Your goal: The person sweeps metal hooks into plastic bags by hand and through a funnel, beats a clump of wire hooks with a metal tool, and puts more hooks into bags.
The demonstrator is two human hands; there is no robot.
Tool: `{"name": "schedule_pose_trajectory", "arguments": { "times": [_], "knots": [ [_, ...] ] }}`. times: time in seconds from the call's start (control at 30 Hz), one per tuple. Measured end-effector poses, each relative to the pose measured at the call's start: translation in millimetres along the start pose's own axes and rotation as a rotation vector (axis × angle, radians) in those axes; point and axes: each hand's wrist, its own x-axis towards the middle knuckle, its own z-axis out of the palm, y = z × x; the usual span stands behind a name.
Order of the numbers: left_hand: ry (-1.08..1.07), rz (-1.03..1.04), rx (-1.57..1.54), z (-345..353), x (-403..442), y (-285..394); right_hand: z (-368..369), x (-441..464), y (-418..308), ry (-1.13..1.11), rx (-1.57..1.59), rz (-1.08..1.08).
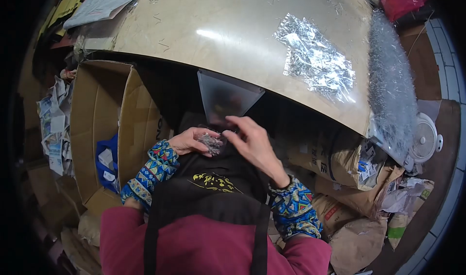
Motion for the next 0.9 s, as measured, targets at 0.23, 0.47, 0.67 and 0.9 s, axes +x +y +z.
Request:
{"name": "schedule_pose_trajectory", "arguments": {
  "times": [0.23, 0.47, 0.67, 0.9],
  "knots": [
    [0.019, 0.138, 0.096, 36, -6, 34, -12, -7, -11, -0.025, -0.206, -0.155],
    [0.076, 0.244, 0.33, 69, 6, 62, -9, 15, -32, 0.07, -0.268, -0.311],
    [0.095, 0.301, 0.363, 75, 3, 75, -30, 23, -42, 0.147, -0.153, -0.399],
    [0.081, 0.329, 0.52, 78, 6, 84, -14, 41, -38, 0.11, -0.637, -0.471]
  ]
}}
